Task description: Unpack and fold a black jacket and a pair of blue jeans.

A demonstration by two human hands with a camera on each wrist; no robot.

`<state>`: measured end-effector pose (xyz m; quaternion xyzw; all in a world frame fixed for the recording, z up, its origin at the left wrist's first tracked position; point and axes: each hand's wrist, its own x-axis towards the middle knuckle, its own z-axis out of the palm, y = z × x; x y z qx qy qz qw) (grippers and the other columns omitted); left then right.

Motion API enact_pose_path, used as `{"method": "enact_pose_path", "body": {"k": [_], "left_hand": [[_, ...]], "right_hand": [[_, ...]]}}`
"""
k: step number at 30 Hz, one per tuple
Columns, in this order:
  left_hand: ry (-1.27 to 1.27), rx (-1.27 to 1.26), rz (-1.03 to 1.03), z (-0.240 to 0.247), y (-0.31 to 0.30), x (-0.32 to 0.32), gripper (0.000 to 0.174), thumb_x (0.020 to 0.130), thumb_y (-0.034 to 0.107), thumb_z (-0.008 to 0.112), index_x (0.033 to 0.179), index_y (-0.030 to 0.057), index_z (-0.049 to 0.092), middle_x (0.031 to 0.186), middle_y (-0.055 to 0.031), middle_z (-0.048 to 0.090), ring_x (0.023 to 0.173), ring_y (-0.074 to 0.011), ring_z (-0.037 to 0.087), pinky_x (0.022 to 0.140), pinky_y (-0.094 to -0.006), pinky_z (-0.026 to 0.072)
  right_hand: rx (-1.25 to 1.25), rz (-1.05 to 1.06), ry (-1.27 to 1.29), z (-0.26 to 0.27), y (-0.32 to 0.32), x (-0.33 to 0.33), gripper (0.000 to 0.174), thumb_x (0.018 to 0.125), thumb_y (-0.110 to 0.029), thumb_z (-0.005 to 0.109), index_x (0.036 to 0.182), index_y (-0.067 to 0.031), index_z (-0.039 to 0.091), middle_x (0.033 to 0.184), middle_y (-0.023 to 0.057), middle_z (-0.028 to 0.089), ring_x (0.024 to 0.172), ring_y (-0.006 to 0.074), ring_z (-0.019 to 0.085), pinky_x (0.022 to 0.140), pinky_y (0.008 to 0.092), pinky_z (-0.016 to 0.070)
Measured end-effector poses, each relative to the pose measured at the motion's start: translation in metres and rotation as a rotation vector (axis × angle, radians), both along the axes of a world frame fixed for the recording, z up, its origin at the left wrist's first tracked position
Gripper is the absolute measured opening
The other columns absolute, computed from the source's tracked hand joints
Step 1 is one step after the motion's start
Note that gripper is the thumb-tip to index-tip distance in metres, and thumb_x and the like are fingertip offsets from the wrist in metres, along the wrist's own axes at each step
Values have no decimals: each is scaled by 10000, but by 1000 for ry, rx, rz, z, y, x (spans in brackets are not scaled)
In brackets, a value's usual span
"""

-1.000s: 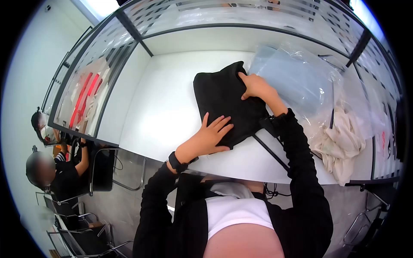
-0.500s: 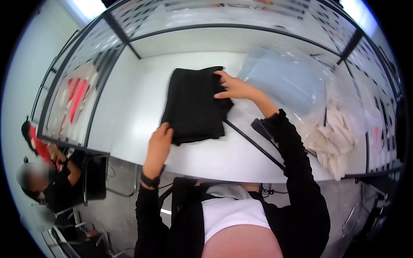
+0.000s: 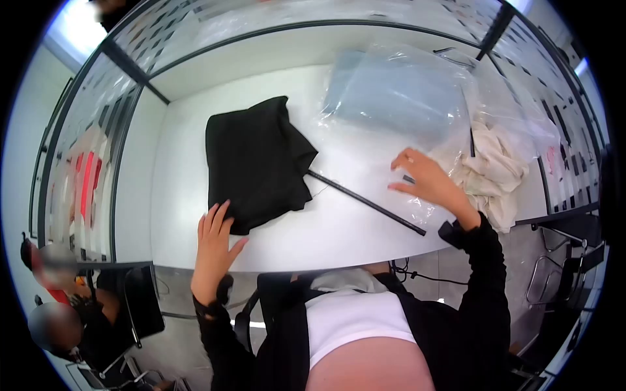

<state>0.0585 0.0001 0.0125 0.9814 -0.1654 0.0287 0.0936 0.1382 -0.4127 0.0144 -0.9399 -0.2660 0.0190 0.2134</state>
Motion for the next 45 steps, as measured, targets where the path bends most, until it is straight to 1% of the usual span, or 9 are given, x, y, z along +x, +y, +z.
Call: {"method": "enact_pose_path", "body": {"k": [6,12,19,23,28,34,37,38,45], "left_hand": [[-34,-116,21,-6,16,59,552,803,285,590,1208,-31,390,1260,-266,368,1131,-402,401,928,-415,359],[435,-463,562,-8,63,88,782,717,451,664,1176,-119,390,982,-253,567,876,-277,593,737,-309,483],[445,-504,471,-31,53,68,558,689,304,703,1019,-107,519,886,-190,603,806,-227,600,678,-282,474],[346,-965,446,-45,66,59,366,763,173,624,989,-91,508,873,-156,596,795,-178,566,707,-271,438],[137,-678,648,-48,134,52,356,765,275,642,920,-29,537,784,-118,594,748,-177,560,665,-277,435],[287,-1502,705,-60,170,16,559,769,237,660,1178,-15,374,1091,-164,475,1001,-264,497,809,-399,425],[80,-1802,695,-49,128,-18,627,816,125,590,1304,131,196,1147,-160,424,1044,-272,456,830,-422,415],[50,-1810,656,-35,106,-27,654,833,65,542,1326,199,133,1154,-155,415,1040,-258,460,826,-407,422],[161,-1630,445,-29,51,-37,420,844,64,505,1255,65,415,1112,-43,462,972,-107,432,879,-216,330]], "right_hand": [[-133,101,-63,-16,44,-29,303,688,-222,669,891,-53,519,859,77,482,799,236,501,641,329,438],[-235,93,-279,-38,52,-30,184,622,-73,604,767,-27,501,729,87,496,731,220,514,525,317,466],[-189,41,-205,-43,54,-21,96,682,-46,533,777,-36,515,689,92,513,673,262,535,585,376,455],[-180,70,-207,-40,52,-21,51,677,-35,500,716,-14,474,667,118,515,620,286,538,531,386,451],[-128,-57,-148,-40,53,-17,89,726,-60,498,789,-13,456,718,152,538,641,345,537,569,427,433],[139,-69,-103,-18,52,-6,192,768,2,493,914,-23,370,771,174,553,649,358,524,580,404,388],[219,-49,-106,-25,55,5,198,738,35,499,897,-20,394,773,163,547,661,350,522,584,397,393],[192,1,-142,-26,57,8,174,731,39,482,882,-21,419,777,159,550,677,352,526,591,401,401],[136,225,-142,-20,70,40,231,694,13,521,921,-28,504,923,115,516,711,306,524,625,363,418]]}}
